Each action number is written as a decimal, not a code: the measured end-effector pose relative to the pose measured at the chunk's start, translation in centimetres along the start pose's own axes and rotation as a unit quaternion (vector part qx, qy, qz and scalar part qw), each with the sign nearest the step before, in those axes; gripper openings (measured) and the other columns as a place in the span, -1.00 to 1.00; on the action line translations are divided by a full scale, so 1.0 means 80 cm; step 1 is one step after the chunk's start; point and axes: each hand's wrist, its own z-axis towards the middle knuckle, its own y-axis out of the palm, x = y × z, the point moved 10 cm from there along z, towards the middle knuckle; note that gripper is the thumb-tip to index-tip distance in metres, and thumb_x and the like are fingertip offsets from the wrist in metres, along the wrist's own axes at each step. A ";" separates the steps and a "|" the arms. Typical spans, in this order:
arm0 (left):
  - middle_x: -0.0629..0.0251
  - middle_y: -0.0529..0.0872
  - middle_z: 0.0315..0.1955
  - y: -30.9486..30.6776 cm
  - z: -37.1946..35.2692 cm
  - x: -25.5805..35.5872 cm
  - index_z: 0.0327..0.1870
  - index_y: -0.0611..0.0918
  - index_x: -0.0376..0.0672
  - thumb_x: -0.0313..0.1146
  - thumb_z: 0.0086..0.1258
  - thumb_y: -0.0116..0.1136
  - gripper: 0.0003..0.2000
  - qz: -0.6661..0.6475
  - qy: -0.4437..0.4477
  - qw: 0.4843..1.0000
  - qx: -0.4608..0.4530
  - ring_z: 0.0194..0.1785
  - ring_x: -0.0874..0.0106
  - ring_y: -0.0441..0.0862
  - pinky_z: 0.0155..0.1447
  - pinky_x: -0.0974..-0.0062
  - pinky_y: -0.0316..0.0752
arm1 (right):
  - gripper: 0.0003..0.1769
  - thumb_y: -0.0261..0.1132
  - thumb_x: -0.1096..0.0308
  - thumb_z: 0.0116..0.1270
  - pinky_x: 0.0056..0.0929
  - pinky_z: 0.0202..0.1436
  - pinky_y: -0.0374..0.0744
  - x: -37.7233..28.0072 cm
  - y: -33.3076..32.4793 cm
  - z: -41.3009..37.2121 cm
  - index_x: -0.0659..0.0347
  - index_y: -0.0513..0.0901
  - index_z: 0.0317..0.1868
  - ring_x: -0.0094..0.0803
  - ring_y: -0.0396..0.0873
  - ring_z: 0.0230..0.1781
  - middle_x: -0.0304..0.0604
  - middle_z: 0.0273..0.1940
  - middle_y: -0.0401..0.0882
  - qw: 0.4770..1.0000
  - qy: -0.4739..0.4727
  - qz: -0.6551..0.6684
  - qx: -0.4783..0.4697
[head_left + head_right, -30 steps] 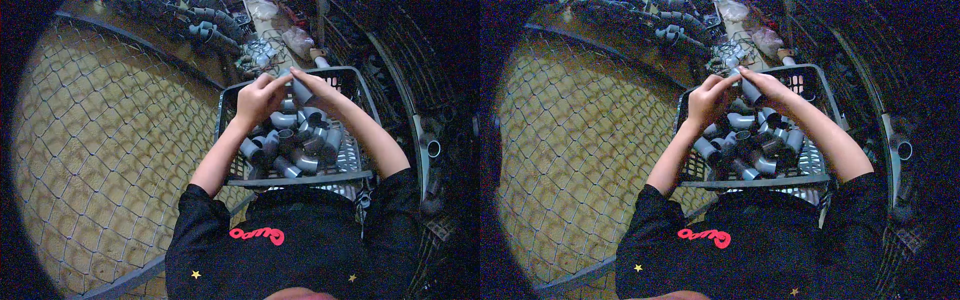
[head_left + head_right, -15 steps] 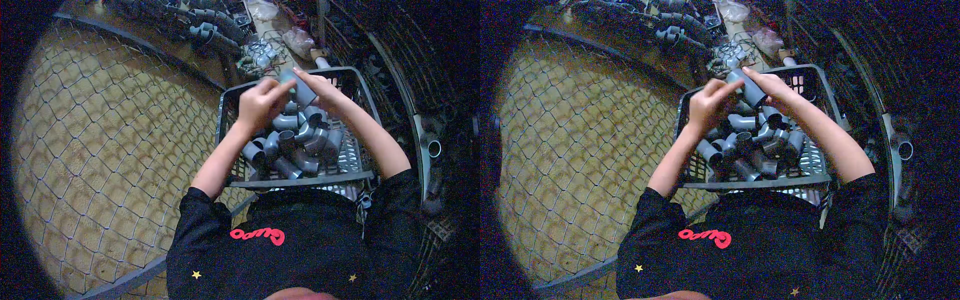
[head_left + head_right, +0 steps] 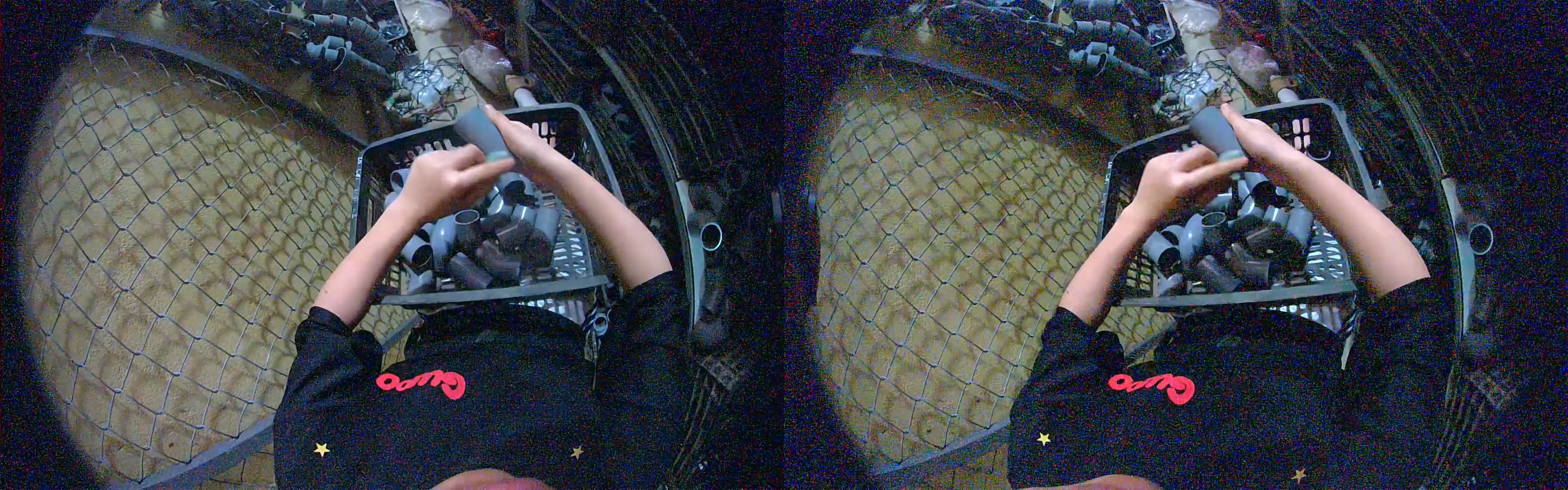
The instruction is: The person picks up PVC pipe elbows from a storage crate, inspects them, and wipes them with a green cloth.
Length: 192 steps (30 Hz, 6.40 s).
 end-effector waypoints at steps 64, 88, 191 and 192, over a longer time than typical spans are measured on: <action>0.28 0.70 -0.34 -0.018 -0.008 -0.036 0.02 0.71 0.08 -0.41 0.28 0.31 -0.72 0.013 -0.073 0.991 0.107 -0.39 0.26 0.71 -0.35 0.34 0.62 | -0.33 0.02 -0.30 0.52 -0.36 -0.27 0.59 0.001 -0.001 -0.016 0.21 0.63 0.06 -0.40 0.65 -0.34 -0.18 -0.25 0.69 0.997 0.076 -0.026 0.011; 0.28 0.72 -0.27 -0.010 -0.001 -0.030 0.06 0.71 0.06 -0.40 0.22 0.37 -0.65 0.018 -0.116 0.989 0.095 -0.33 0.23 0.73 -0.29 0.33 0.63 | -0.30 0.09 -0.38 0.43 -0.45 -0.29 0.58 -0.018 0.006 -0.038 0.15 0.70 -0.07 -0.42 0.65 -0.35 -0.20 -0.24 0.71 0.997 0.075 -0.014 0.032; 0.10 0.69 -0.07 0.005 -0.018 -0.057 0.26 0.58 0.06 -0.42 0.31 0.22 -0.55 0.132 -0.267 0.950 -0.096 -0.07 0.11 0.70 -0.09 0.23 0.65 | -0.11 0.47 -0.16 0.19 -0.23 -0.22 0.72 -0.061 -0.025 -0.035 0.30 0.31 0.27 -0.29 0.69 -0.19 -0.01 -0.02 0.56 0.980 -0.129 0.080 0.130; 0.10 0.69 -0.09 0.012 -0.022 -0.062 0.26 0.57 0.03 -0.41 0.34 0.20 -0.57 0.114 -0.292 0.941 -0.129 -0.08 0.15 0.71 -0.10 0.26 0.64 | -0.11 0.47 -0.16 0.18 -0.23 -0.22 0.72 -0.060 -0.024 -0.033 0.31 0.32 0.26 -0.30 0.68 -0.18 -0.01 -0.03 0.56 0.981 -0.130 0.067 0.130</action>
